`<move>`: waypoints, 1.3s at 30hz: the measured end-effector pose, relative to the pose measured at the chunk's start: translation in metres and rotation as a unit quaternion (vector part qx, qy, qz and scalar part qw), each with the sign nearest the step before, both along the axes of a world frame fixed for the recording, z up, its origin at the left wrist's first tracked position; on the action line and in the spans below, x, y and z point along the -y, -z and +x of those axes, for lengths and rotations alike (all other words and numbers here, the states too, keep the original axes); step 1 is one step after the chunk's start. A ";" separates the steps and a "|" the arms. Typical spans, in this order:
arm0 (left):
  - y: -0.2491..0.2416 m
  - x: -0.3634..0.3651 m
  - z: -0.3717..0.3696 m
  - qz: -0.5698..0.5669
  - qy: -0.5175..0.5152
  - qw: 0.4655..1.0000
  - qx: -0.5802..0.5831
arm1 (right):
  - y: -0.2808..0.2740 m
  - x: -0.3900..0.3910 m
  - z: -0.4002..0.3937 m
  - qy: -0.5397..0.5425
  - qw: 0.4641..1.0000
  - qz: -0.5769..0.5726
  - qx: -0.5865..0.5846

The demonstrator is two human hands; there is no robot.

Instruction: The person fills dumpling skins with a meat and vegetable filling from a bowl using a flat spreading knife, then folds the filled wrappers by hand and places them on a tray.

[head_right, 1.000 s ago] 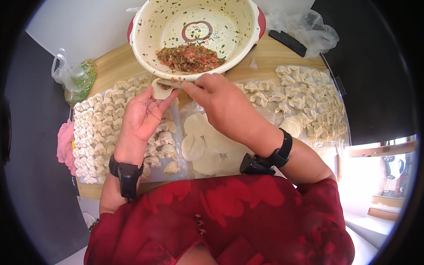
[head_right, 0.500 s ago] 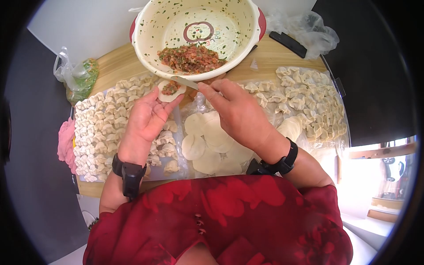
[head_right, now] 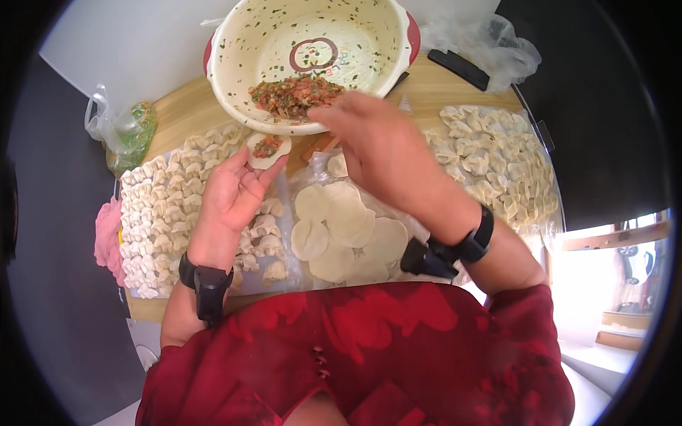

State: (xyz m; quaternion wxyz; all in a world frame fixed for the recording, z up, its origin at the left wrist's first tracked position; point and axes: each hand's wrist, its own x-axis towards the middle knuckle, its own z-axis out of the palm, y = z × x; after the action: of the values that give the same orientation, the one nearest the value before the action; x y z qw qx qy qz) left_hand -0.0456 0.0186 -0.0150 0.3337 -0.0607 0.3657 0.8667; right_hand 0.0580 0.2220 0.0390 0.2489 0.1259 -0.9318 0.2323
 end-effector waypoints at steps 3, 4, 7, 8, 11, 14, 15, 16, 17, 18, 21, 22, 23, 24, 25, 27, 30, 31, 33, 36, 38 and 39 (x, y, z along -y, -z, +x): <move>0.000 0.000 0.000 -0.008 -0.001 1.000 -0.002 | -0.002 -0.018 -0.036 0.042 0.997 0.056 -0.022; 0.000 -0.001 0.001 -0.009 0.004 1.000 -0.005 | 0.004 -0.025 -0.048 0.055 0.994 0.091 0.031; -0.001 0.000 0.001 -0.014 0.000 1.000 -0.002 | 0.004 -0.025 -0.075 0.094 0.968 0.160 0.167; 0.000 0.000 0.000 -0.014 0.004 1.000 -0.004 | 0.009 -0.024 -0.082 0.097 0.964 0.168 0.184; 0.004 0.001 -0.002 -0.014 0.008 1.000 -0.005 | 0.018 -0.024 -0.098 0.086 0.964 0.161 0.192; 0.005 0.002 -0.004 -0.012 0.008 1.000 -0.004 | 0.023 -0.024 -0.103 0.065 0.971 0.134 0.189; 0.006 0.001 -0.004 -0.011 0.010 1.000 -0.004 | 0.023 -0.024 -0.104 0.058 0.972 0.121 0.192; 0.005 0.001 -0.004 -0.010 0.010 1.000 -0.004 | 0.023 -0.025 -0.103 0.059 0.972 0.121 0.192; 0.005 0.001 -0.003 -0.010 0.008 1.000 -0.003 | 0.021 -0.025 -0.103 0.055 0.969 0.138 0.198; 0.005 0.001 -0.003 -0.009 0.006 1.000 -0.001 | 0.018 -0.025 -0.102 0.051 0.965 0.156 0.204; 0.006 0.002 -0.004 0.000 0.012 1.000 -0.002 | 0.012 -0.026 -0.094 0.052 0.957 0.162 0.233; 0.006 0.003 -0.003 0.000 0.011 1.000 -0.001 | 0.009 -0.026 -0.090 0.050 0.957 0.162 0.233; 0.005 0.003 -0.003 0.000 0.014 1.000 -0.004 | 0.004 -0.025 -0.083 0.054 0.962 0.136 0.228; 0.005 0.003 -0.003 0.001 0.018 1.000 -0.008 | 0.001 -0.025 -0.076 0.058 0.967 0.111 0.223; 0.005 0.002 -0.003 0.001 0.017 1.000 -0.006 | 0.000 -0.026 -0.070 0.056 0.966 0.111 0.225; 0.004 0.001 -0.003 0.010 0.017 1.000 -0.006 | 0.000 -0.026 -0.058 0.047 0.981 0.070 0.178; 0.005 0.000 -0.004 0.014 0.011 1.000 -0.004 | -0.005 -0.017 -0.039 0.046 0.984 0.003 0.173; 0.004 -0.001 -0.004 0.016 0.008 1.000 -0.003 | -0.003 -0.014 -0.034 0.042 0.984 0.005 0.175; 0.000 -0.001 -0.002 0.005 0.003 1.000 -0.003 | 0.002 -0.007 -0.024 0.025 0.995 -0.054 0.075; 0.000 0.000 0.000 0.009 0.001 1.000 -0.010 | 0.004 0.006 -0.012 0.020 0.995 -0.078 0.066; 0.001 0.001 -0.001 0.015 0.000 1.000 0.000 | 0.013 0.010 -0.009 0.004 0.997 -0.068 0.037; 0.002 0.000 -0.002 0.022 0.001 1.000 0.007 | 0.018 0.011 -0.009 -0.011 0.998 -0.058 0.005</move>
State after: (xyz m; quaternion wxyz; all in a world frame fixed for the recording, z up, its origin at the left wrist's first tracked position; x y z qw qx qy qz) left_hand -0.0480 0.0183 -0.0167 0.3384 -0.0592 0.3440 0.8739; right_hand 0.0490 0.2107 0.0208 0.2484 0.1198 -0.9166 0.2894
